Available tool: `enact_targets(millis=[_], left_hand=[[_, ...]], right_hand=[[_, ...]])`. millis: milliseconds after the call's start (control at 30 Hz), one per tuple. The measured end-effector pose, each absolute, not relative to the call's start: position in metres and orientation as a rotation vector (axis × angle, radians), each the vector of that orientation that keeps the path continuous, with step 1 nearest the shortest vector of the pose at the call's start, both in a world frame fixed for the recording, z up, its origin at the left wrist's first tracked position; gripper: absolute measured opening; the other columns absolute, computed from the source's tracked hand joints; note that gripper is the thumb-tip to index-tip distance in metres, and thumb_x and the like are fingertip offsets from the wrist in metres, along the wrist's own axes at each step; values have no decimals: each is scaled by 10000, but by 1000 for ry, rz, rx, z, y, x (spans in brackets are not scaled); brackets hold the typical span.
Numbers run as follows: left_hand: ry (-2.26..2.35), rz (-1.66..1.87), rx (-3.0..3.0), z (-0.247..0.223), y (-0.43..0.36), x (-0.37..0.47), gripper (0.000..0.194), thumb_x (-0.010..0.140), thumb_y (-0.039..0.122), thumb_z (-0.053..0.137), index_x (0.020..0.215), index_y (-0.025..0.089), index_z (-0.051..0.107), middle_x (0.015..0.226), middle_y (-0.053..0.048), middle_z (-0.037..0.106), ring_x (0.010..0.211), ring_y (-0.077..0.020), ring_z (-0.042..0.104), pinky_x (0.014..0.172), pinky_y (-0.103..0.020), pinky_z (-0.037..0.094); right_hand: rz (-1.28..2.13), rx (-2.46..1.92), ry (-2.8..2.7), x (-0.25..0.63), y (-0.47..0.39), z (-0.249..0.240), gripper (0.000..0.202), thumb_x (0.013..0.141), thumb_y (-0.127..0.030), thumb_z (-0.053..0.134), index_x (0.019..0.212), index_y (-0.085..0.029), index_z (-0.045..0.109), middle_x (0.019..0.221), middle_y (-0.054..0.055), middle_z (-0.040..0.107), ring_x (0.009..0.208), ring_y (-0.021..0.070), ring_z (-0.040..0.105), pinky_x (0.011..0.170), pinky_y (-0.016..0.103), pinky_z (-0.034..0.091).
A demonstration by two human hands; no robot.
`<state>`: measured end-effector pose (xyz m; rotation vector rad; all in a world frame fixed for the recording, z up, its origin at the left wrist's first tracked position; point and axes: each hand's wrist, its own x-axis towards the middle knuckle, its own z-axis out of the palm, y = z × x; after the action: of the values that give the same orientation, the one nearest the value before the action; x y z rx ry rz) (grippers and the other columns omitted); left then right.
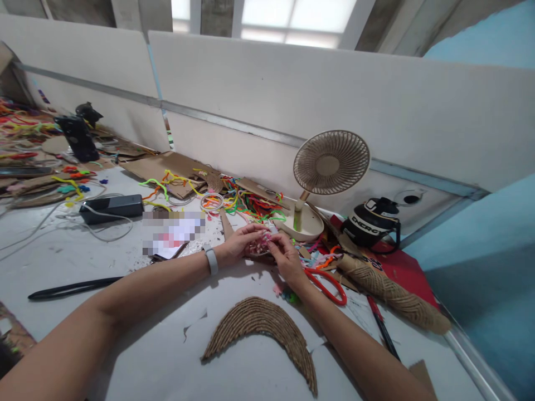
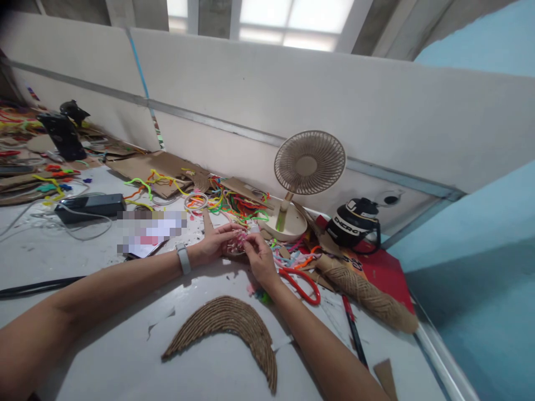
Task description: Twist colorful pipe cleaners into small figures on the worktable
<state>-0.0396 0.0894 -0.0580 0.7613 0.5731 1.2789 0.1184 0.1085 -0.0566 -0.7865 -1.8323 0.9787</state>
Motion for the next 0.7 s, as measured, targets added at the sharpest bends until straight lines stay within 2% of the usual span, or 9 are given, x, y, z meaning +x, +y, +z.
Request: enact_targets(millis=[300,500,700], left_hand=[[510,1229,812,-61,90,-43,337,670,262,775,936,156,597,728,-6,625,574,-86,587,575,-215,488],[503,1211,803,-62,91,-44,300,700,237,755,950,143,618,792,-34,640,621,-82,594,604,-205,480],[535,1192,774,-58,90,-43,240,709,208,732,913,145,624,743,-26,637,622,-90,593,604,-210,476]], right_hand=[[1263,-749,-1696,118,111,-56,215,789,-413,617,831,-216,541,765,-17,583,719,155,555,710,294,462],[1298,-759,-1668,118,112,-57,244,769,-440,639,825,-223,544,738,-23,596,701,157,569,706,304,476],[1314,-747,-1685,118,110,-55,243,779,-455,629,826,-229,551,756,-17,621,717,167,589,713,321,494]])
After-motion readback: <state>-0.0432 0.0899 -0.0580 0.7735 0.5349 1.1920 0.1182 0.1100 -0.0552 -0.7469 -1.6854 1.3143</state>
